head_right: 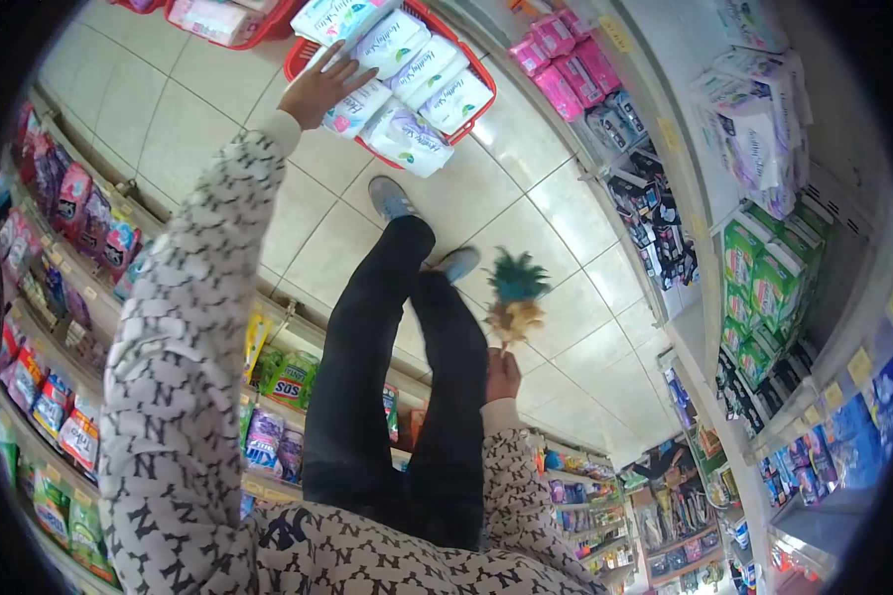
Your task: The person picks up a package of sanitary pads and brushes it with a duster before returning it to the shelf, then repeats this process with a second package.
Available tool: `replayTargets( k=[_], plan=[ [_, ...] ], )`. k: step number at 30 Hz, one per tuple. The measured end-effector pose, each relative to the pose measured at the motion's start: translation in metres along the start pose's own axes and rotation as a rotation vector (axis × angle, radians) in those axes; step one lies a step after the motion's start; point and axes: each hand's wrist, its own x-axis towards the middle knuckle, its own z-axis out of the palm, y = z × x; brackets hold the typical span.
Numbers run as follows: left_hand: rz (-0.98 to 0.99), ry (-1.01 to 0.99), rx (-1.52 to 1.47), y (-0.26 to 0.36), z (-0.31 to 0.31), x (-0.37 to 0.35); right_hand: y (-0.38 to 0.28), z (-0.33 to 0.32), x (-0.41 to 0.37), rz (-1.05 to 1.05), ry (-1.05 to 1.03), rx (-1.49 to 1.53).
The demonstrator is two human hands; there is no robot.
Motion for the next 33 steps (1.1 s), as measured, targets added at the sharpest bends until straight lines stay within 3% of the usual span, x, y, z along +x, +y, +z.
replayTargets(
  k=[2, 4, 8, 9, 10, 11, 13, 16, 19, 20, 22, 23, 24, 25, 26, 29, 32, 33],
  plan=[
    [-0.109, 0.053, 0.000, 0.013, 0.011, -0.005, -0.008, 0.007, -0.024, 0.003, -0.075, -0.092],
    [-0.293, -0.016, -0.208, 0.022, -0.029, -0.036, -0.022, 0.005, -0.049, -0.035, -0.196, -0.043],
    [-0.748, 0.056, -0.984, 0.050, -0.100, -0.137, -0.069, -0.011, -0.099, -0.300, -0.213, 0.009],
    [-0.779, 0.126, -1.218, 0.057, -0.109, -0.164, -0.057, -0.021, -0.094, -0.444, -0.205, -0.096],
    [-0.780, 0.342, -1.347, 0.074, -0.123, -0.193, -0.071, -0.019, -0.110, -0.470, -0.227, -0.026],
    [-0.803, 0.337, -1.544, 0.083, -0.162, -0.219, -0.098, -0.015, -0.138, -0.496, -0.246, 0.049],
    [-0.814, 0.475, -1.550, 0.125, -0.214, -0.256, -0.131, -0.017, -0.183, -0.569, -0.308, 0.181],
    [-0.751, 0.546, -1.526, 0.166, -0.329, -0.313, -0.145, -0.010, -0.251, -0.836, -0.273, 0.181],
    [-0.403, 0.521, -2.100, 0.190, -0.418, -0.345, -0.176, -0.057, -0.313, -0.846, -0.176, 0.100],
    [-0.338, 0.564, -1.983, 0.217, -0.424, -0.323, -0.176, -0.076, -0.315, -0.878, -0.123, 0.123],
    [-0.260, 0.244, -2.285, 0.226, -0.462, -0.343, -0.149, -0.109, -0.285, -1.037, 0.055, 0.277],
    [-0.191, 0.268, -2.248, 0.224, -0.469, -0.348, -0.126, -0.123, -0.262, -0.959, 0.000, 0.374],
    [-0.131, 0.283, -2.212, 0.222, -0.471, -0.356, -0.142, -0.153, -0.311, -0.788, -0.247, 0.609],
    [-0.078, 0.290, -2.182, 0.223, -0.471, -0.366, -0.136, -0.170, -0.325, -0.730, -0.358, 0.675],
    [0.024, 0.201, -2.348, 0.227, -0.473, -0.373, -0.127, -0.183, -0.334, -0.669, -0.472, 0.733],
    [0.398, -0.110, -2.699, 0.232, -0.484, -0.374, -0.113, -0.190, -0.345, -0.909, -0.364, 0.429],
    [0.278, -0.065, -2.569, 0.236, -0.496, -0.366, -0.095, -0.185, -0.337, -0.984, 0.063, 0.304],
    [0.198, -0.054, -2.592, 0.237, -0.494, -0.358, -0.095, -0.194, -0.354, -0.808, 0.210, 0.268]
  ],
)
